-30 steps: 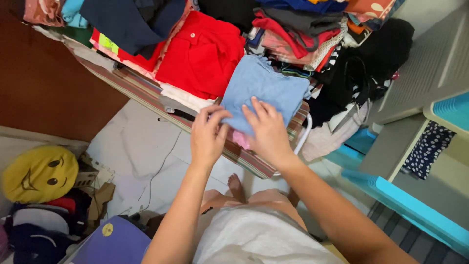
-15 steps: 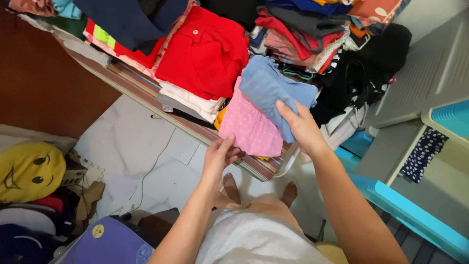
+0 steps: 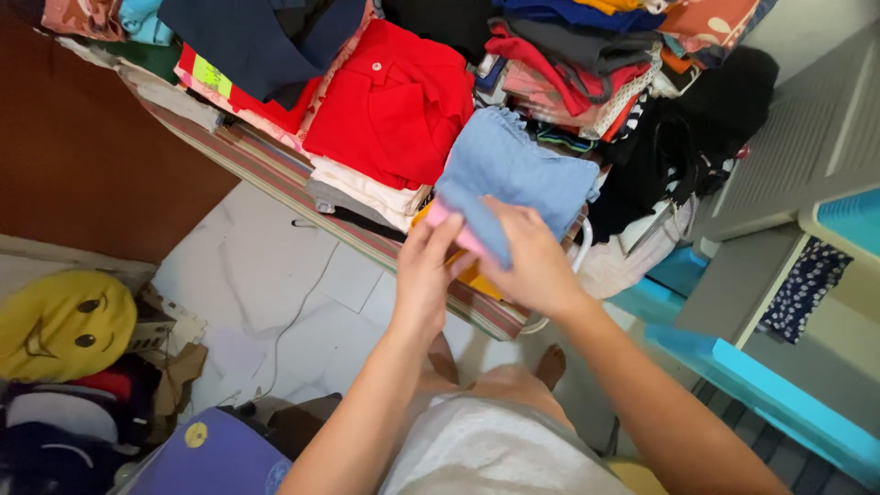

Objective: Transfer folded clothes from a stack into a dresser drawer.

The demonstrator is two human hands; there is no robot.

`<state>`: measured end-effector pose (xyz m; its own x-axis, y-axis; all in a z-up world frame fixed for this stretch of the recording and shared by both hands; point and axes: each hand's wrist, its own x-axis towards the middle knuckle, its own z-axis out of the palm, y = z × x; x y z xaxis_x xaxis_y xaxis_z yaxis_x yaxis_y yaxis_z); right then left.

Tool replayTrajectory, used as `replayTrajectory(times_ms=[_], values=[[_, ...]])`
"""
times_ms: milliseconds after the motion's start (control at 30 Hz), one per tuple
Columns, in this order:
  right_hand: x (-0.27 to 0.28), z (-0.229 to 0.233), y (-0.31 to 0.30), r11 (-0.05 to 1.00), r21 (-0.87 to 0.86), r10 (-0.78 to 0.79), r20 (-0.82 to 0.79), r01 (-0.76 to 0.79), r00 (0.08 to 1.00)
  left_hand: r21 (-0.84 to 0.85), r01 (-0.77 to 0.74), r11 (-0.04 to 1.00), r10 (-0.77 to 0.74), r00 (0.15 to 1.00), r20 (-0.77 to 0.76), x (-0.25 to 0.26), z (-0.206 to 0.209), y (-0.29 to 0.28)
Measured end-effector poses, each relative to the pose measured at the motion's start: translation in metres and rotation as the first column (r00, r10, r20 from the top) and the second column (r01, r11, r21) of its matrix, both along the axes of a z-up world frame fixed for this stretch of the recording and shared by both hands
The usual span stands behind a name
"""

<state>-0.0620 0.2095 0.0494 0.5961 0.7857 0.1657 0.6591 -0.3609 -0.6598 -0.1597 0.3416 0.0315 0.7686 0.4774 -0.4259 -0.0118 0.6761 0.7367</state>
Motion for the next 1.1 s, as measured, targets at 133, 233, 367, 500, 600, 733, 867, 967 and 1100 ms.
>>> replayTrajectory(times_ms=[133,233,367,500,600,733,867,967,1100], values=[[0.034,-0.056,-0.009,0.968,-0.058,-0.25,-0.319,0.244,0.914,-0.007,-0.053,0.999,0.054,0.989,0.136,0.011,-0.023,-0.017],[0.045,-0.079,-0.022,0.956,0.092,-0.241,-0.285,0.277,0.928,-0.218,-0.056,0.974,0.036,0.995,-0.092,0.014,-0.015,-0.035],[-0.001,-0.023,-0.026,0.973,0.181,-0.1,-0.237,0.145,0.966,-0.184,0.083,0.979,-0.068,0.994,0.085,0.035,-0.043,-0.042],[-0.029,-0.039,-0.065,0.862,0.319,-0.301,-0.304,0.394,0.904,-0.229,-0.08,0.97,0.082,0.997,-0.002,0.052,-0.054,-0.045],[-0.015,-0.043,-0.107,0.691,0.204,-0.177,-0.882,0.694,0.436,-0.224,-0.014,0.975,0.05,0.987,0.154,0.056,-0.027,-0.052],[0.001,0.037,-0.116,0.633,0.112,0.207,-0.978,0.766,-0.027,-0.258,0.138,0.956,-0.091,0.978,0.185,0.054,0.022,-0.089],[0.039,0.034,-0.174,0.522,-0.023,0.127,-0.986,0.853,-0.104,-0.299,0.32,0.899,-0.289,0.946,0.146,0.047,0.034,-0.149],[0.061,0.026,-0.229,0.445,0.014,0.067,-0.998,0.895,-0.018,-0.201,0.401,0.894,-0.397,0.916,0.06,0.056,0.034,-0.185],[0.066,0.019,-0.32,0.314,-0.063,-0.054,-0.997,0.947,-0.048,0.074,0.466,0.882,-0.463,0.885,-0.052,0.077,0.023,-0.213]])
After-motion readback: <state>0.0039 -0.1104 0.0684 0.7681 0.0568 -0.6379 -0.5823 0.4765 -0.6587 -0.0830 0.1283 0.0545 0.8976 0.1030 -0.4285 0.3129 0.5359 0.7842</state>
